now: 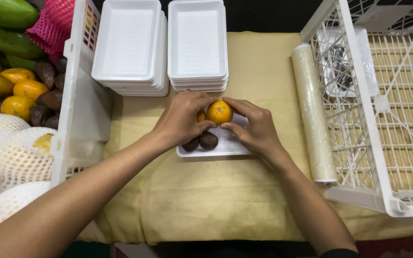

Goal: Selecting various fruits from a crate, arranging them on a tray, and wrapping the tray with plastic film

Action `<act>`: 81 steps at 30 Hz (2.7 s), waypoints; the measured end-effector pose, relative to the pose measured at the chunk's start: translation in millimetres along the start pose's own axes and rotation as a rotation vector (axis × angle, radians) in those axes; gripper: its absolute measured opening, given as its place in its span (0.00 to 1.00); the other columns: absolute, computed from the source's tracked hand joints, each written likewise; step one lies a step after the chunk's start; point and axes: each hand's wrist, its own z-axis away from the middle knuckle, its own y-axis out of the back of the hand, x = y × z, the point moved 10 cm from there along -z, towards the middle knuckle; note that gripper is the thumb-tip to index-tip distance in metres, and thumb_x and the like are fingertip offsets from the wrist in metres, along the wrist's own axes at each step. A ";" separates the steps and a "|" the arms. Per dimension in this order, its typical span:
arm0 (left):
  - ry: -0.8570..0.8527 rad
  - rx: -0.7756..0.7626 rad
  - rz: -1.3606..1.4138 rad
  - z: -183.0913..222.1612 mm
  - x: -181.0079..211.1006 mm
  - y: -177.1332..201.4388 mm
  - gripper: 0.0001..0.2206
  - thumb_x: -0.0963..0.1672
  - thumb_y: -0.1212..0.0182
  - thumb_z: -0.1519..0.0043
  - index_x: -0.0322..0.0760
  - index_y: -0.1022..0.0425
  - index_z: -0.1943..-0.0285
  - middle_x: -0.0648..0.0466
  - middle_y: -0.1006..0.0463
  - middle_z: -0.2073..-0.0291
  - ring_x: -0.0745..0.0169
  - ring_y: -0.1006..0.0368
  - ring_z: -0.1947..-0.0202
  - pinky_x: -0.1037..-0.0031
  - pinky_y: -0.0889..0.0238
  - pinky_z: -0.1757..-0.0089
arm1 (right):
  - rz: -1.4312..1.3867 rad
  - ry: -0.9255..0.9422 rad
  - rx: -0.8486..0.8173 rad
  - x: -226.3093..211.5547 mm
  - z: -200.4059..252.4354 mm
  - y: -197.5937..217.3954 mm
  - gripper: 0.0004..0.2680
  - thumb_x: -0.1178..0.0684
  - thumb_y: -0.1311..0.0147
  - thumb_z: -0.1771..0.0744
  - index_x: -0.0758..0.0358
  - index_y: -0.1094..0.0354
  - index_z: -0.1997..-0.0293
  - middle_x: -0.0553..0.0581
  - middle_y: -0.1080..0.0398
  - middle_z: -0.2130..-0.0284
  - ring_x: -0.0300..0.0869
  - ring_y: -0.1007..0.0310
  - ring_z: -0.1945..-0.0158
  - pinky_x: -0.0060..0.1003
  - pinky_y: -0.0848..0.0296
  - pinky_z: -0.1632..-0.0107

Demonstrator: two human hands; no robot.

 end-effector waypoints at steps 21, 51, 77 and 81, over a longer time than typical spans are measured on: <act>0.038 -0.089 -0.171 8.4 -14.3 -22.1 0.25 0.45 0.22 0.50 0.35 0.21 0.42 0.47 0.19 0.54 0.46 0.22 0.50 0.53 0.38 0.43 | 0.098 0.003 -0.029 -5.5 1.7 -6.6 0.20 0.64 0.32 0.39 0.68 0.29 0.42 0.65 0.26 0.53 0.60 0.23 0.50 0.45 0.18 0.53; 0.028 -0.144 -0.106 -14.5 55.8 47.5 0.20 0.42 0.34 0.39 0.32 0.26 0.38 0.40 0.20 0.49 0.37 0.23 0.47 0.54 0.30 0.53 | 0.146 0.051 -0.044 -53.5 -9.9 30.4 0.16 0.62 0.43 0.33 0.60 0.29 0.36 0.58 0.24 0.47 0.56 0.25 0.43 0.47 0.24 0.46; -0.024 -0.096 -0.126 23.2 89.6 118.0 0.19 0.45 0.38 0.36 0.31 0.26 0.37 0.46 0.19 0.45 0.46 0.23 0.46 0.62 0.33 0.50 | 0.149 0.204 -0.091 -155.6 -35.6 60.6 0.15 0.62 0.47 0.30 0.71 0.37 0.34 0.63 0.27 0.43 0.50 0.25 0.39 0.41 0.22 0.40; -0.094 -0.029 -0.121 31.9 99.7 137.0 0.20 0.44 0.35 0.36 0.28 0.26 0.38 0.42 0.19 0.46 0.46 0.22 0.46 0.62 0.31 0.48 | 0.181 0.268 -0.113 -178.0 -40.0 53.5 0.15 0.60 0.45 0.30 0.71 0.37 0.34 0.64 0.26 0.43 0.52 0.24 0.39 0.41 0.24 0.39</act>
